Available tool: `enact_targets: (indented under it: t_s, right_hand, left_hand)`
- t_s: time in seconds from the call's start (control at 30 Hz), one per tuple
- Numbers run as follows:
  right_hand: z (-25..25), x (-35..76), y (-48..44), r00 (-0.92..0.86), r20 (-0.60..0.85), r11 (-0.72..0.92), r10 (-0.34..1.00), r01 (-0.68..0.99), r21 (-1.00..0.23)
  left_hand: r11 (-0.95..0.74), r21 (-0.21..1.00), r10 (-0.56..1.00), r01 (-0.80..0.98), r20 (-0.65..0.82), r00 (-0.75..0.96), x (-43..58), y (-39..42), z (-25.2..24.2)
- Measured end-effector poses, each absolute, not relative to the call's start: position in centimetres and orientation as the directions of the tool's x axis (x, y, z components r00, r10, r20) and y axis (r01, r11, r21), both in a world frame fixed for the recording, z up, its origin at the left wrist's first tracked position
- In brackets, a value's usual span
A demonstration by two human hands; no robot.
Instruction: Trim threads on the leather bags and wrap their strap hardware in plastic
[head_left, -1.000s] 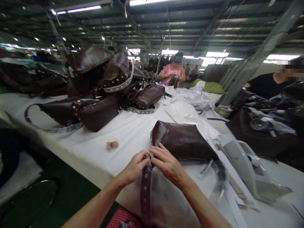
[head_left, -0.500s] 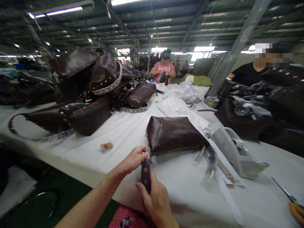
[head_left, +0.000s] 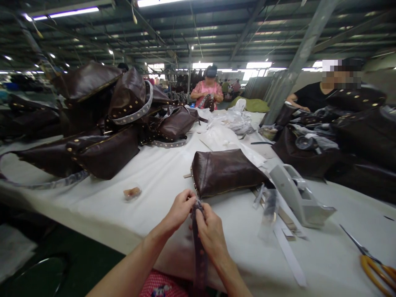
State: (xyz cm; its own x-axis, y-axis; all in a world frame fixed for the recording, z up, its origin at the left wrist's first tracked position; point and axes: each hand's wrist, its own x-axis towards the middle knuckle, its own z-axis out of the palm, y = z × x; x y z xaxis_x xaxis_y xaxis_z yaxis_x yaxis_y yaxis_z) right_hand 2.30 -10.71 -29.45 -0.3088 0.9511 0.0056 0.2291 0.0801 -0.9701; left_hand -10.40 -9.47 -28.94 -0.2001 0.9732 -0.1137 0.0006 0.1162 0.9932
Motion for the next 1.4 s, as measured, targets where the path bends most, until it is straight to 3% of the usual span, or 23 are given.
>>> enact_targets:
  t_s: [0.07, 0.17, 0.23, 0.33, 0.47, 0.63, 0.77, 0.9, 1.07, 1.2, 1.4]
  right_hand:
    - [-29.3, 2.4, -10.4, -0.296, 0.043, 0.116, 0.954, 0.234, -0.965]
    - [-29.2, 2.7, -10.1, -0.291, 0.099, 0.181, 0.952, 0.269, -0.946]
    - [-29.1, 3.0, -10.1, -0.274, 0.120, 0.205, 0.954, 0.305, -0.930]
    - [-29.0, 3.4, -10.4, -0.228, 0.055, 0.128, 0.972, 0.318, -0.940]
    - [-29.0, 4.1, -11.2, -0.197, -0.028, 0.030, 0.980, 0.283, -0.959]
    - [-28.5, 4.2, -11.7, -0.231, -0.078, -0.028, 0.970, 0.214, -0.977]
    - [-29.0, 4.6, -12.3, -0.318, -0.222, -0.187, 0.922, 0.138, -0.973]
    - [-30.3, 7.2, -14.1, -0.431, -0.367, -0.343, 0.824, 0.135, -0.930]
    - [-29.3, 12.7, -15.8, -0.669, -0.427, -0.486, 0.609, 0.110, -0.867]
    - [-26.6, 17.1, -15.9, -0.654, -0.403, -0.541, 0.640, -0.012, -0.841]
    - [-23.4, 22.5, -16.0, -0.671, -0.405, -0.549, 0.621, -0.004, -0.836]
  left_hand:
    - [0.184, 0.975, 0.964, -0.124, -0.204, -0.170, -10.3, -10.1, -29.5]
    - [0.372, 0.872, 0.928, -0.320, -0.354, 0.115, -10.4, -11.6, -30.1]
    - [0.411, 0.818, 0.911, -0.403, -0.354, 0.211, -10.4, -12.1, -30.4]
    - [0.413, 0.742, 0.911, -0.528, -0.341, 0.233, -10.1, -11.7, -30.8]
    - [0.530, 0.519, 0.841, -0.671, -0.420, 0.341, -9.2, -10.3, -31.4]
    - [0.476, 0.303, 0.810, -0.825, -0.517, 0.277, -8.2, -8.7, -30.7]
    - [0.398, 0.200, 0.791, -0.896, -0.569, 0.224, -8.5, -7.3, -29.7]
    - [0.360, 0.199, 0.785, -0.911, -0.593, 0.181, -9.6, -6.2, -29.7]
    - [0.272, 0.221, 0.801, -0.937, -0.591, 0.093, -11.1, -4.9, -30.0]
    - [0.205, 0.257, 0.809, -0.945, -0.588, 0.016, -12.6, -3.2, -30.0]
    - [0.173, 0.358, 0.795, -0.917, -0.600, -0.084, -15.4, 0.3, -29.3]
